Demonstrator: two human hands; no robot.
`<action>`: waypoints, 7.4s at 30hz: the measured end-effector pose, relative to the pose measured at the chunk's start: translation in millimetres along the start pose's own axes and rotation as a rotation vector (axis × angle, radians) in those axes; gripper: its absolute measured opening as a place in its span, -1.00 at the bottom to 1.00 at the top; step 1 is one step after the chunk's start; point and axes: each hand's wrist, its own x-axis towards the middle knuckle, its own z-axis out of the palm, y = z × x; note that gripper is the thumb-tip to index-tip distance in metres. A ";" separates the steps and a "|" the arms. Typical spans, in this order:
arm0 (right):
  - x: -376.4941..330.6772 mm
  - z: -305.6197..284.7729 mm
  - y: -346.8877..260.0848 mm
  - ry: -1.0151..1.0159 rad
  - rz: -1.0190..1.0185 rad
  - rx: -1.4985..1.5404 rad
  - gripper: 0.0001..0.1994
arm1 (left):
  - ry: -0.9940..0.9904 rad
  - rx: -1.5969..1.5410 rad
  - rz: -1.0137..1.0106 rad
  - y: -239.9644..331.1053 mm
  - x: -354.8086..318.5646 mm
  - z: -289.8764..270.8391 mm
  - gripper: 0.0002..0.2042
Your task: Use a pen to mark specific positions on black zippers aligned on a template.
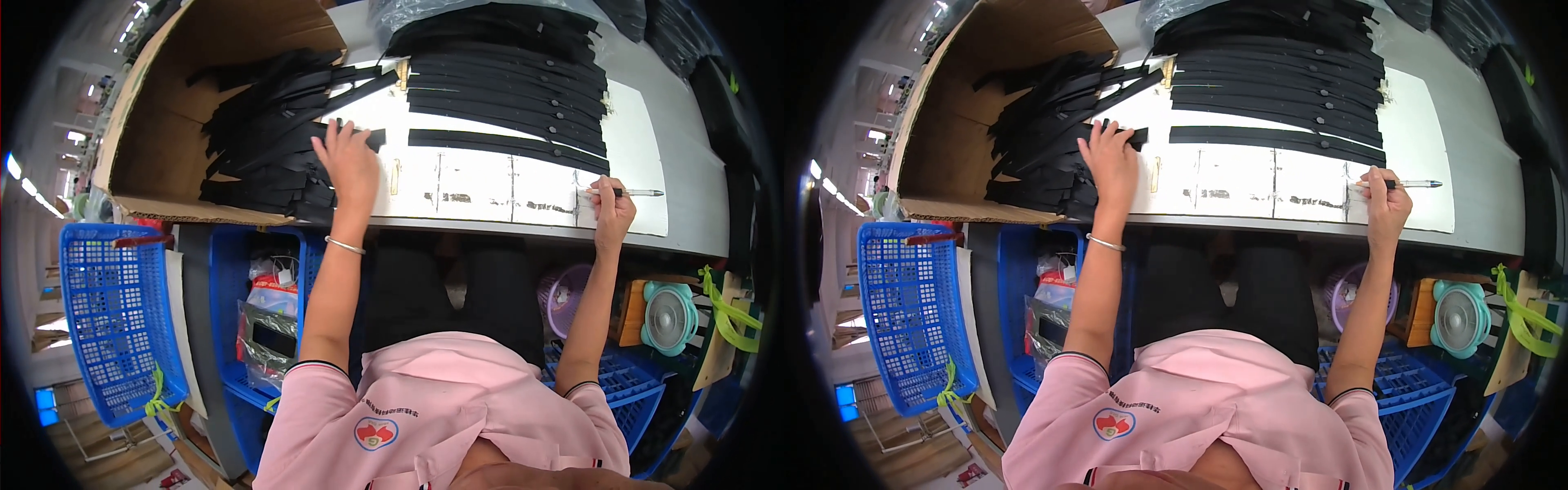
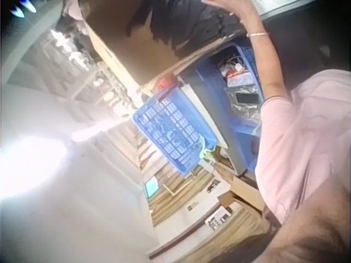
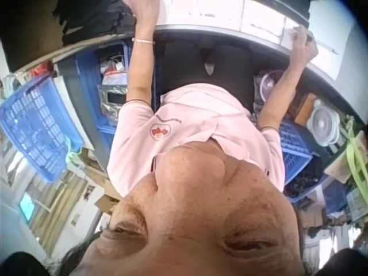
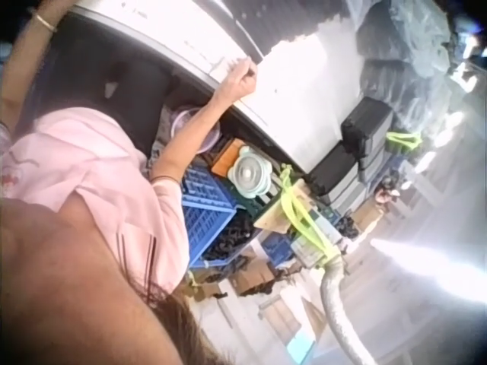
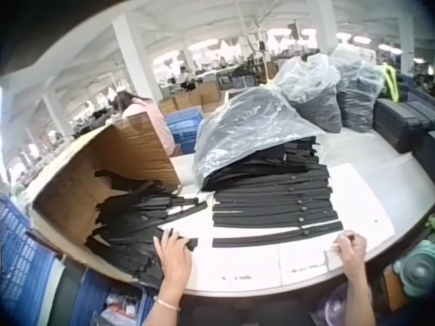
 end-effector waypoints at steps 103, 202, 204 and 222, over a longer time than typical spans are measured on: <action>-24.2 109.2 -40.4 -0.203 -0.079 -0.316 -0.74 | -0.194 -0.203 0.059 89.7 -90.4 -21.8 -0.32; -6.7 -5.3 -8.1 -0.091 0.014 -0.051 -0.77 | -0.414 -0.417 0.451 238.7 67.2 120.1 -0.45; -5.8 -1.4 -7.7 -0.105 0.021 -0.042 -0.77 | -0.251 -0.442 0.485 226.6 87.3 134.6 -0.39; 0.3 -2.5 3.6 -0.084 0.021 -0.075 -0.77 | 0.080 -0.294 0.182 37.3 72.3 52.8 -0.76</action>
